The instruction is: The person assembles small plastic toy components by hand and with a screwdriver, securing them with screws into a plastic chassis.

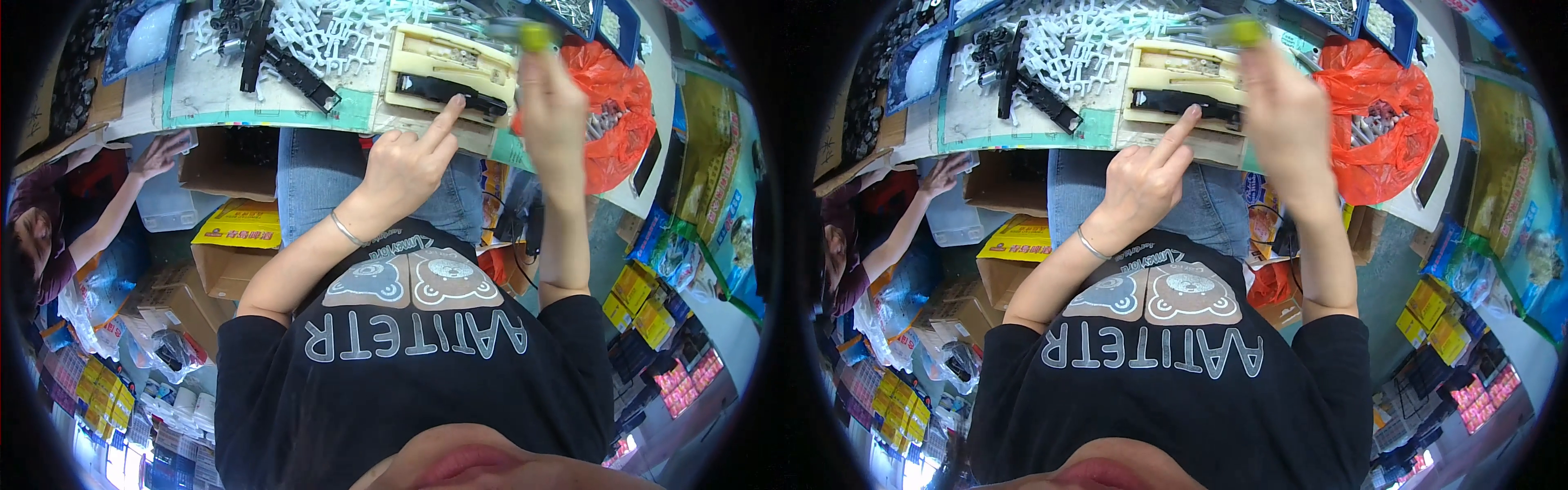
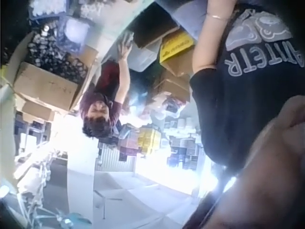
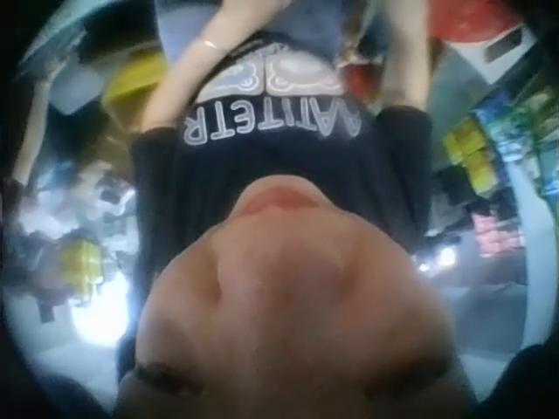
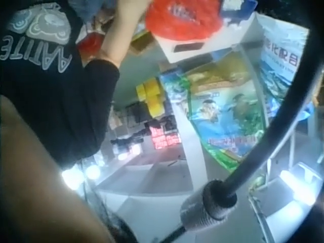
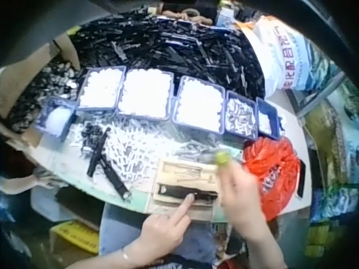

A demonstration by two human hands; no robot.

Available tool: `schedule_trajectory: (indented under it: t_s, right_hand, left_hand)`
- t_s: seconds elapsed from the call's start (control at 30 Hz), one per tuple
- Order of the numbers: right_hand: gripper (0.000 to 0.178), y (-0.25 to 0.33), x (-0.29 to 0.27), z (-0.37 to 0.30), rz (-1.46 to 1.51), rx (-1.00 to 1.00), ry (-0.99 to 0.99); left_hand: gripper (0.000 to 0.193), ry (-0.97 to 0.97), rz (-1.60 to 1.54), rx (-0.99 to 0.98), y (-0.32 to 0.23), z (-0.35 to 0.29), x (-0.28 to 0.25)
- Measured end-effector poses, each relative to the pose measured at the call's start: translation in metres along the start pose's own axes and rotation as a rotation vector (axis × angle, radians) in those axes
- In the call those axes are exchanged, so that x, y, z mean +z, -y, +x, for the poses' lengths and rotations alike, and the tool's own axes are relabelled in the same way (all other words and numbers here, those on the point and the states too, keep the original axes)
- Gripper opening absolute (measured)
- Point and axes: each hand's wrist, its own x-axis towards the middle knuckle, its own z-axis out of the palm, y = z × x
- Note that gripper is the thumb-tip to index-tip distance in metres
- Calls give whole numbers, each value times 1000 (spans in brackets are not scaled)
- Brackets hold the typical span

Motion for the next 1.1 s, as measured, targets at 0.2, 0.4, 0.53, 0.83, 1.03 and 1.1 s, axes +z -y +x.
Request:
schedule_trajectory:
  t_s: [0.2, 0.4, 0.53, 0.83, 1.03, 1.1]
  right_hand:
    - [48, -119, -79, -7, -321, 448, -336]
    - [30, -151, -78, -20, -687, 100, -269]
    - [28, -59, -46, -42, -313, 390, 259]
    - [34, -54, -33, -34, -532, 482, 188]
    - [20, -83, -68, -49, 396, 327, -151]
    - [20, -85, -71, -45, 1010, 419, 51]
  left_hand:
    - [29, -86, -424, -100, 2, 15, -12]
    - [29, -76, -157, 16, 15, 46, -30]
    - [39, 24, -21, 97, 28, 51, -26]
    - [30, -49, -747, -275, 22, 49, -29]
    - [34, 90, -1306, -637, 19, 42, -32]
    - [31, 99, -1327, -679, 21, 44, -31]
